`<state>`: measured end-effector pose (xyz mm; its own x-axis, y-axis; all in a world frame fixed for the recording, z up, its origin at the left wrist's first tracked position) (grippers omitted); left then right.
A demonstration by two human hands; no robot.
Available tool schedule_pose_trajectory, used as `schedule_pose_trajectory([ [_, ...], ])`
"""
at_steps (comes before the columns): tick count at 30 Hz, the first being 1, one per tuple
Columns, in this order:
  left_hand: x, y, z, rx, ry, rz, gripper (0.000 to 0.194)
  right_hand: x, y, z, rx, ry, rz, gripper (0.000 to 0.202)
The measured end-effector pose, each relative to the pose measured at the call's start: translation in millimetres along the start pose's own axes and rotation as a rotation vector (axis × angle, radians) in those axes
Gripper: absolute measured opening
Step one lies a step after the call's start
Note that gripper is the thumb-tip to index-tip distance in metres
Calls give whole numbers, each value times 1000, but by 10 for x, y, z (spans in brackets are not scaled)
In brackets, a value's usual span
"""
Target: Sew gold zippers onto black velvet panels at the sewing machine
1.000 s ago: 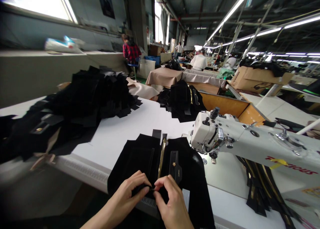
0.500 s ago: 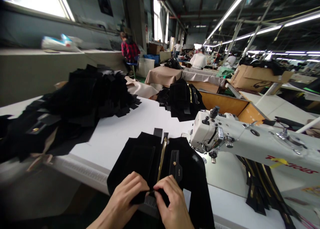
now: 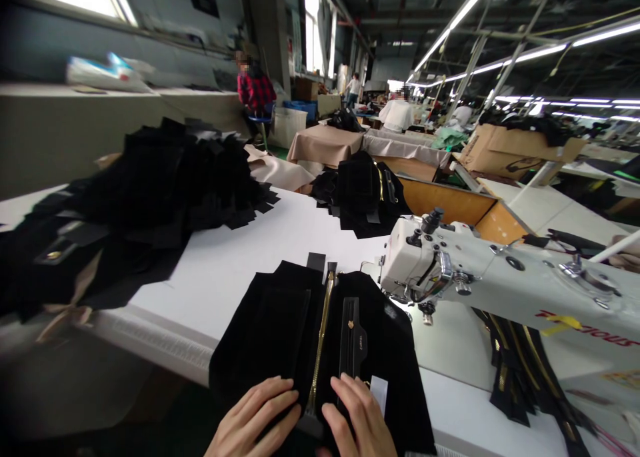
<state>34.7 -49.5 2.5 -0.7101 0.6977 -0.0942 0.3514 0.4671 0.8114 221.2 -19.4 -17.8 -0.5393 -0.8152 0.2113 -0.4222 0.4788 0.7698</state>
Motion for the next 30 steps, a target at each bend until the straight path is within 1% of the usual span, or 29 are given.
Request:
schedule_pose_trajectory([
  [3, 6, 32, -10, -27, 3, -4, 36, 33, -26, 49, -46, -29, -32, 19],
  [8, 32, 44, -14, -14, 9, -15, 36, 99, 59, 56, -103, -14, -59, 22],
  [12, 29, 20, 21, -30, 20, -21, 35, 111, 108, 36, -112, -5, -61, 22],
  [15, 26, 37, 11, -48, -24, -68, 25, 107, 133, 20, -125, -9, -64, 19],
  [16, 36, 60, -6, -48, -64, -97, 23, 112, 144, 13, -137, -17, -75, 18],
  [18, 105, 141, -38, -19, -176, -209, 24, 132, 173, -1, -163, -46, -99, 19],
  [20, 249, 274, -46, 16, -258, -365, 27, 161, 218, -13, -182, -64, -105, 22],
  [21, 351, 356, -28, 38, -251, -451, 28, 175, 247, -19, -185, -58, -92, 22],
  [23, 588, 538, 80, 128, -138, -591, 23, 202, 313, -34, -186, 1, -50, 20],
  [25, 834, 717, 290, 293, 17, -676, 21, 205, 380, -58, -186, 80, 6, 19],
  [26, 946, 813, 404, 331, 57, -695, 23, 191, 409, -74, -185, 106, 31, 19],
  [28, 1135, 986, 639, 364, 94, -707, 28, 107, 452, -117, -193, 96, 82, 20],
  [30, 1271, 1109, 849, 377, 106, -710, 28, -72, 463, -174, -229, -19, 160, 20],
])
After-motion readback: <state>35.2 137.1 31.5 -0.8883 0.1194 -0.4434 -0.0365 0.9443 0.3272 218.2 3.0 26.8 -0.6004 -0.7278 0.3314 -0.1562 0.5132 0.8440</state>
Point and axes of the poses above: each hand's wrist, its own y-axis towards the middle knuckle, its own z-axis out of the palm, x = y × z, the point moved 5 cm from there along y, towards the middle knuckle, and after that the axes turned 13 degrees about -x, right-handed, at the moved point
